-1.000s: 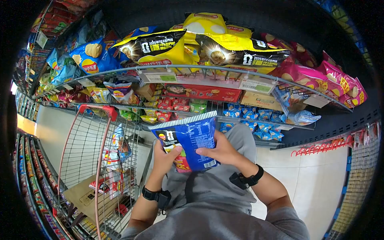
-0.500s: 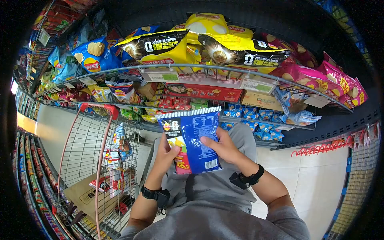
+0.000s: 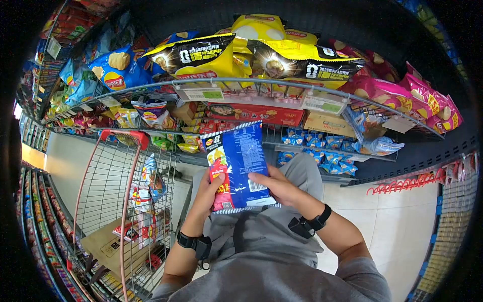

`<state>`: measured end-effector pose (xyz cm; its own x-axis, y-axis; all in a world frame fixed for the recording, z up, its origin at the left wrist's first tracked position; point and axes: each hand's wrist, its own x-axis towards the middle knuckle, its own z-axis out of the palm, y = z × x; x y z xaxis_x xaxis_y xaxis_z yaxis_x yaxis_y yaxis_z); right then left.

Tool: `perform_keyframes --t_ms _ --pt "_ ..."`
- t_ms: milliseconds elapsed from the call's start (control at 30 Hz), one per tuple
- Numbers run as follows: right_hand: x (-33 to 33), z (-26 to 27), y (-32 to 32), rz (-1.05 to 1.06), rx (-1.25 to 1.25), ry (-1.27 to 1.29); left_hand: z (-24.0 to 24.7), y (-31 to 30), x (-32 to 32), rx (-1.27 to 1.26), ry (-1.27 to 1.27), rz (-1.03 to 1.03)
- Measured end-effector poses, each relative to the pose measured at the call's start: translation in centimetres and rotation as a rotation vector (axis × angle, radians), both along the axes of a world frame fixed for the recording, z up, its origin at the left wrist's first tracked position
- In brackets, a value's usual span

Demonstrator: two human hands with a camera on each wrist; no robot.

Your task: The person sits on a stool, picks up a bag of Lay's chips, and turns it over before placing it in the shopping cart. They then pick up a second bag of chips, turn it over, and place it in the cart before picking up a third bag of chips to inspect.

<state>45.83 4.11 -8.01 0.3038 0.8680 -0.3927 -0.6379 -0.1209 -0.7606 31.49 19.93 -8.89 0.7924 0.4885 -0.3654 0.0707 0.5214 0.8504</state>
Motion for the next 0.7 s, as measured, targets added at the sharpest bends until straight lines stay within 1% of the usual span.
perform_keyframes --t_ms 100,133,233,333,433,533,633,700 --pt "0.22 -0.02 0.17 0.027 -0.042 0.076 -1.04 0.11 -0.28 -0.036 -0.013 -0.006" --pt "0.17 0.03 0.27 0.017 -0.044 0.058 -1.11 0.25 -0.2 -0.044 -0.027 -0.011" --pt "0.31 -0.36 0.3 0.016 -0.06 0.058 -0.73 -0.03 -0.44 -0.019 -0.006 -0.023" --pt "0.31 -0.02 0.41 -0.035 -0.087 0.045 -0.81 0.07 -0.56 0.017 -0.031 -0.057" --pt "0.56 -0.19 0.43 -0.042 -0.099 0.083 -0.34 -0.12 -0.51 0.057 -0.006 -0.062" --pt "0.64 -0.23 0.37 -0.034 -0.077 0.08 -0.48 -0.15 -0.36 0.062 0.004 -0.05" --pt "0.7 -0.19 0.26 -0.05 -0.039 0.071 -0.75 -0.29 -0.41 0.106 -0.032 -0.061" --pt "0.76 -0.14 0.23 -0.055 -0.004 0.062 -0.89 -0.37 -0.52 0.093 -0.057 -0.057"
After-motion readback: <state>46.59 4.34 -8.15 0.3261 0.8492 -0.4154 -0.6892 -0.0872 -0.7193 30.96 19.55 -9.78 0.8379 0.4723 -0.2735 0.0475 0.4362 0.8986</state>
